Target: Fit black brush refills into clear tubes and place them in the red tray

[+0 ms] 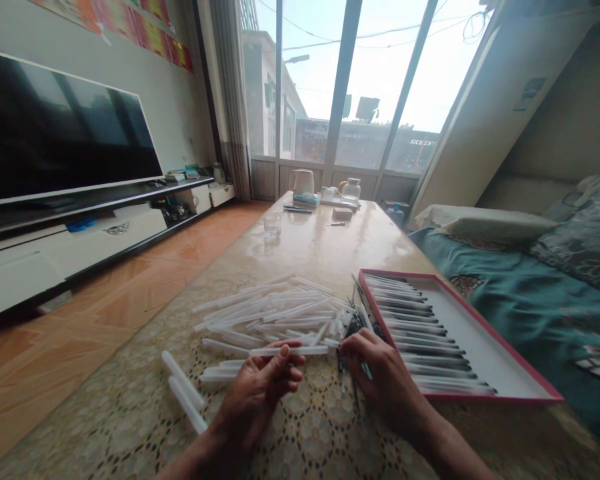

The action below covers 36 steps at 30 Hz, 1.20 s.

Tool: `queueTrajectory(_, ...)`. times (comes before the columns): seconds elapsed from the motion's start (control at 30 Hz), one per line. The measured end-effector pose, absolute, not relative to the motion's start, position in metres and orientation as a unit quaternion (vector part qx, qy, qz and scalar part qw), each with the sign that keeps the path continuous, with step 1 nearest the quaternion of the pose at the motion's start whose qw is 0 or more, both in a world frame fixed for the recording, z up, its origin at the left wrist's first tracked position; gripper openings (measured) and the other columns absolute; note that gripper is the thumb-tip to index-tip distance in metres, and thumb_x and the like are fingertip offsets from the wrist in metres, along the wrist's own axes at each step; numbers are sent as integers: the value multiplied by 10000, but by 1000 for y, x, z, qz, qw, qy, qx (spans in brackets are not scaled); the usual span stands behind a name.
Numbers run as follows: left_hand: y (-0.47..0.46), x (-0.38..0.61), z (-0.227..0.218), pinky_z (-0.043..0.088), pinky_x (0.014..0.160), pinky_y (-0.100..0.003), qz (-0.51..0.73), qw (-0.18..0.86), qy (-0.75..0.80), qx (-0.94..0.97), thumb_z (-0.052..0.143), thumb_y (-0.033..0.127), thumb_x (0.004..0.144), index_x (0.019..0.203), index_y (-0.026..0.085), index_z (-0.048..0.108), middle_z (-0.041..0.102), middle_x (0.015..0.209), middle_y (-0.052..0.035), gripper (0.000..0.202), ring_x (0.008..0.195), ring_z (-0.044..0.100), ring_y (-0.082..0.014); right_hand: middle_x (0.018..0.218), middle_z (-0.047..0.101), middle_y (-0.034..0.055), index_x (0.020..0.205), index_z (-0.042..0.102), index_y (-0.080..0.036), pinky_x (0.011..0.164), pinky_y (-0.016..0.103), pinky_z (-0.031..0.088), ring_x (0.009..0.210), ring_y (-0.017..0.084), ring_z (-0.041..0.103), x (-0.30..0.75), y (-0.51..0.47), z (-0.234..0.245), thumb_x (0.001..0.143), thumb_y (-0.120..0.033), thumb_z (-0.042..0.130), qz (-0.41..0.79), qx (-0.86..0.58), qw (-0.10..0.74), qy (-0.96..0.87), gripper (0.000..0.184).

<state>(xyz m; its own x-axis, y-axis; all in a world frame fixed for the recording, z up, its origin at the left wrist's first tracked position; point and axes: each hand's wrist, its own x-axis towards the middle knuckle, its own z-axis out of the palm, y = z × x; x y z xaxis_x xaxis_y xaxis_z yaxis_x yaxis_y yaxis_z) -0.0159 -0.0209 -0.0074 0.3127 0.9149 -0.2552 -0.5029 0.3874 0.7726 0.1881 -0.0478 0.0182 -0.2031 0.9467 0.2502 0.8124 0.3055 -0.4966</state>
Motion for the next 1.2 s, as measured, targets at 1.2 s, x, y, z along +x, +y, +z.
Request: queueTrajectory(1.2, -23, -14, -4, 545, 609, -239, 480, 751, 364, 272, 683, 210, 735, 813, 115, 665, 729, 733, -57, 124, 635, 681, -151, 921, 571, 7, 884, 538, -213, 670, 297, 374, 790, 187, 505, 178, -45, 10, 813, -91, 602, -54, -461, 75, -883, 155)
